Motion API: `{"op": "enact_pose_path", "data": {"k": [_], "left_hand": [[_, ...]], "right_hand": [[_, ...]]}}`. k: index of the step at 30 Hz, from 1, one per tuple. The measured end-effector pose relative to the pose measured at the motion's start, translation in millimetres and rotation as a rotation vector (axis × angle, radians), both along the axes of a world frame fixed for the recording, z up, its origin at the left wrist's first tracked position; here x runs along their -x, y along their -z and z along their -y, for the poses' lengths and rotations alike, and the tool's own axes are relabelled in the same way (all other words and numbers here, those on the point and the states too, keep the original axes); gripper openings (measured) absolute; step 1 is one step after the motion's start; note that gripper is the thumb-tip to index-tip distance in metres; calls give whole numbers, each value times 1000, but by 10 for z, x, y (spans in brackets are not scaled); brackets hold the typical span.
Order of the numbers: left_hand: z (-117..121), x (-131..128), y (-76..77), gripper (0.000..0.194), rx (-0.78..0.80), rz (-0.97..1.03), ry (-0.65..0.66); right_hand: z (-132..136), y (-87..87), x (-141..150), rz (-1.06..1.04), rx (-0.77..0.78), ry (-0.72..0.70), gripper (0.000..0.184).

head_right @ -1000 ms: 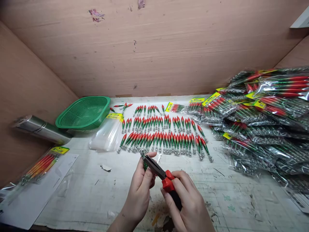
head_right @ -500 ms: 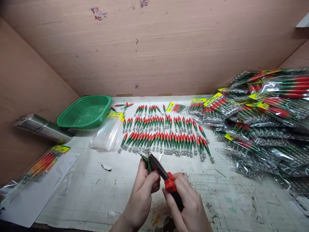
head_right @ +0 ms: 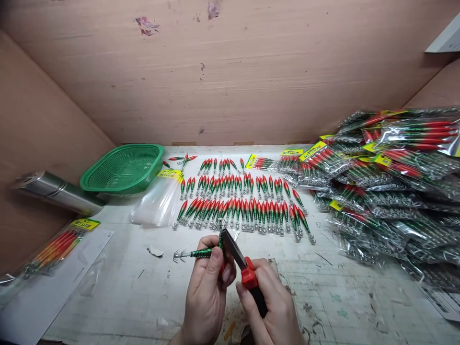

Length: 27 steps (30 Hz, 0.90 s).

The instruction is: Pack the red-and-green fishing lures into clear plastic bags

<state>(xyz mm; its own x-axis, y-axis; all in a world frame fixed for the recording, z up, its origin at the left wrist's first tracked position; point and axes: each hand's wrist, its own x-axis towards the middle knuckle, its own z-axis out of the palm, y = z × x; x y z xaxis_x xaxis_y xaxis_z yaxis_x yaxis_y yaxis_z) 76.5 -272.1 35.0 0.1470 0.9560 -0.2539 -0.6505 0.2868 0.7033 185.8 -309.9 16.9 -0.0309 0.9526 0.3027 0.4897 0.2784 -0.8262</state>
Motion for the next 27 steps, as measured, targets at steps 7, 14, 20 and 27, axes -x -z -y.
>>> {"op": "enact_pose_path", "data": {"k": [7, 14, 20, 27], "left_hand": [[24, -29, -36, 27, 65, 74, -44], [9, -23, -47, 33, 78, 47, -44], [13, -16, -41, 30, 63, 11, -36], [-25, 48, -5, 21, 17, -26, 56]], "right_hand": [[11, 23, 40, -5, -42, 34, 4], [7, 33, 37, -6, -39, 13, 9], [16, 40, 58, 34, -58, 41, 8], [20, 50, 35, 54, -79, 54, 6]]}}
